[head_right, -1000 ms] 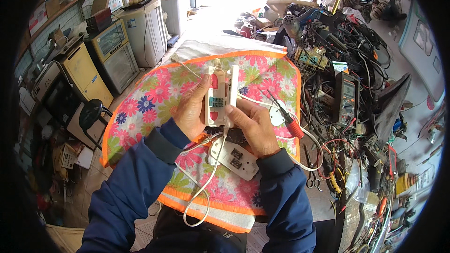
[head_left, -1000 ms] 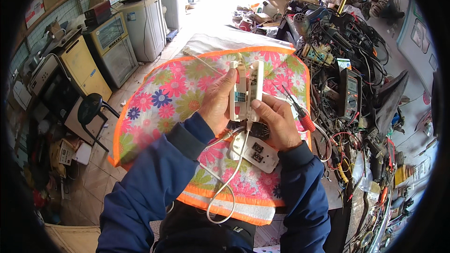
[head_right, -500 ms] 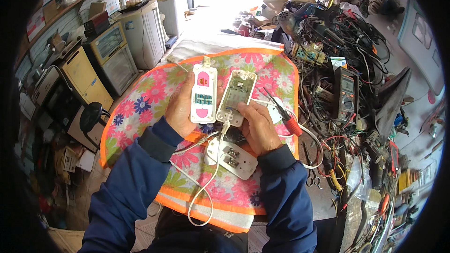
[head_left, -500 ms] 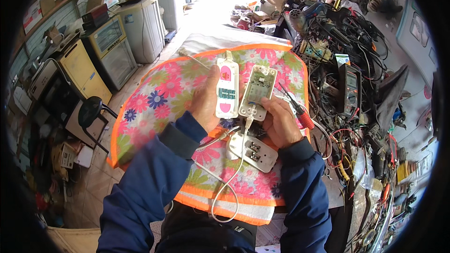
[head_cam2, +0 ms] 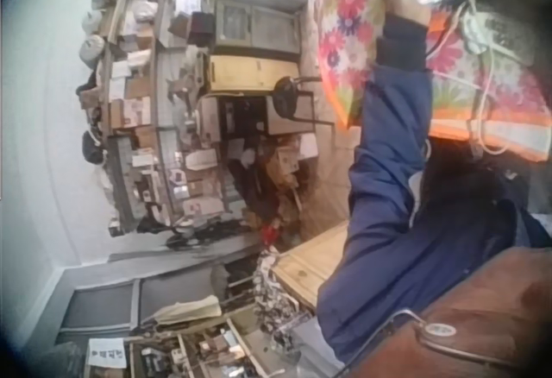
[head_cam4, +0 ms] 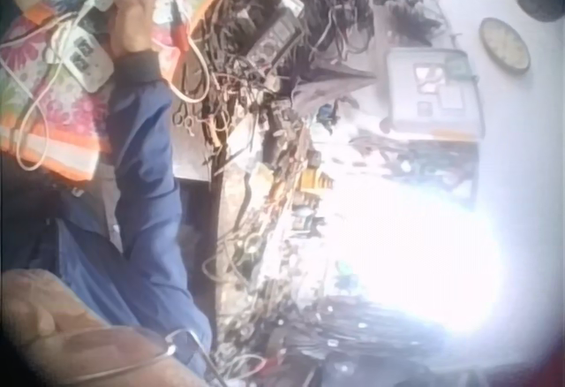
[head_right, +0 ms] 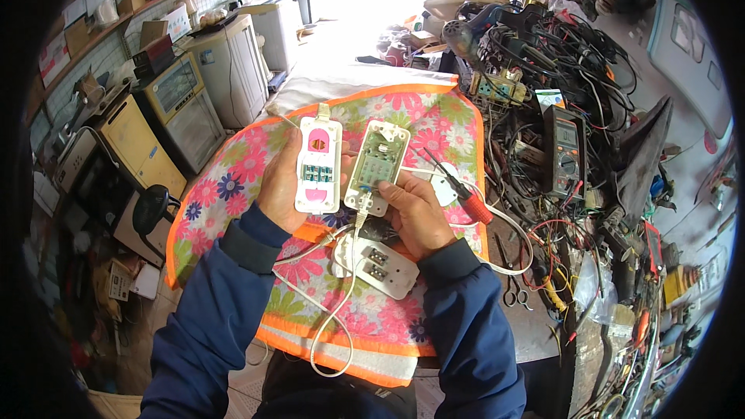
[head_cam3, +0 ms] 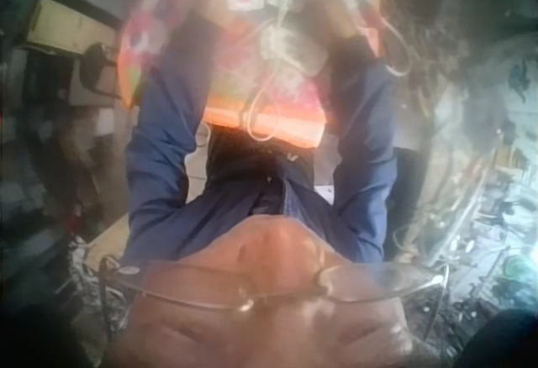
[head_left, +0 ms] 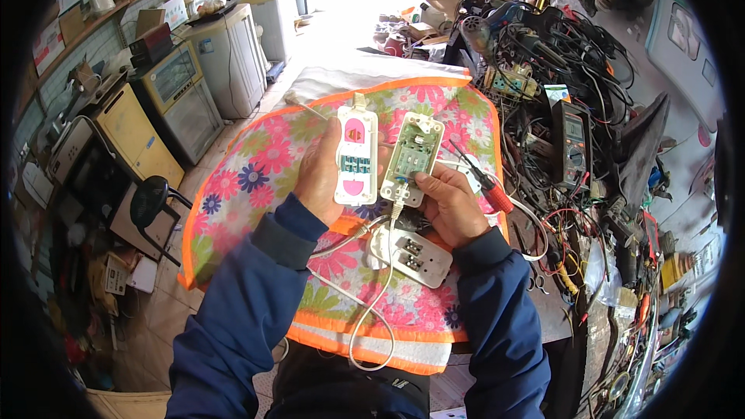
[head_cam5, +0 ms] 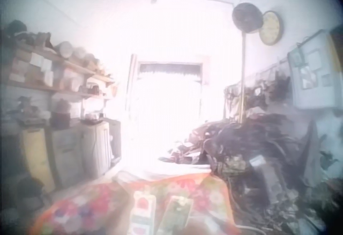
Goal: The person disassembles a white power strip, uses a multimeter to test the internal circuit board, and manipulates the power cord with pliers. The person then reassembles the power strip casing.
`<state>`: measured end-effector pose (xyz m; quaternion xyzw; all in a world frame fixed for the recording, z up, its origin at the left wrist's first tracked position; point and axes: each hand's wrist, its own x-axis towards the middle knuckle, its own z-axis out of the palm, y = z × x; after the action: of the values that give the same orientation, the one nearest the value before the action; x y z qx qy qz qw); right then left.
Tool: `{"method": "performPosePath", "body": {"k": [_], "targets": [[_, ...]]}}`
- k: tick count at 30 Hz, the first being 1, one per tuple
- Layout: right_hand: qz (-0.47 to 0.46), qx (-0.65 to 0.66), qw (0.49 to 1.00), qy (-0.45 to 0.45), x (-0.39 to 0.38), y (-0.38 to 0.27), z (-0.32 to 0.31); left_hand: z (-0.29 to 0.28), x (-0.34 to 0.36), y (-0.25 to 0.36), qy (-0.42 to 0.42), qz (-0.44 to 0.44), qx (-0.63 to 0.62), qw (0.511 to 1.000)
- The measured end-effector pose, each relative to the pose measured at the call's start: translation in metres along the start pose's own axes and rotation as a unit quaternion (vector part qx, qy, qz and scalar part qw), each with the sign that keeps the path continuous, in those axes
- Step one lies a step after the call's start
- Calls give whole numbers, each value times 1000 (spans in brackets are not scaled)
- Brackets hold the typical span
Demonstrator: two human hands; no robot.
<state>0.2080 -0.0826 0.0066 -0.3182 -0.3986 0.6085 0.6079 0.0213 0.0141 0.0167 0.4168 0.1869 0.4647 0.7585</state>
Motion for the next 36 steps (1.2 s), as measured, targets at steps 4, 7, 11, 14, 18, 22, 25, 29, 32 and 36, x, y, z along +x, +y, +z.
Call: {"method": "performPosePath", "body": {"k": [4, 7, 11, 14, 18, 22, 25, 29, 32, 36], "targets": [[9, -7, 1000, 3, 1, 4, -5, 5, -2, 1, -18, -3, 0, 1000], [12, -6, 1000, 7, -1, 1, -2, 5, -2, -1, -18, -10, 5, 1000], [8, 4, 1000, 5, 1, 7, -5, 0, -3, -2, -24, -15, 0, 1000], [4, 2, 1000, 3, 0, 6, -8, -2, -1, -3, -41, -22, 3, 999], [7, 14, 1000, -2, -1, 4, -6, 2, -3, -1, -36, -26, -1, 999], [2, 18, 1000, 3, -1, 4, -4, 4, -4, -1, -30, -20, -6, 999], [6, 12, 1000, 6, -1, 6, -9, 2, -2, -2, -41, -13, -8, 999], [-1, 16, 1000, -2, 2, 8, -5, 2, -5, 0, -30, -14, -5, 999], [4, 6, 1000, -2, 0, 6, -10, 3, -3, -2, -44, -16, -7, 999], [-8, 11, 1000, -8, -2, 4, -6, 4, -2, -4, -43, -16, -10, 999]]}}
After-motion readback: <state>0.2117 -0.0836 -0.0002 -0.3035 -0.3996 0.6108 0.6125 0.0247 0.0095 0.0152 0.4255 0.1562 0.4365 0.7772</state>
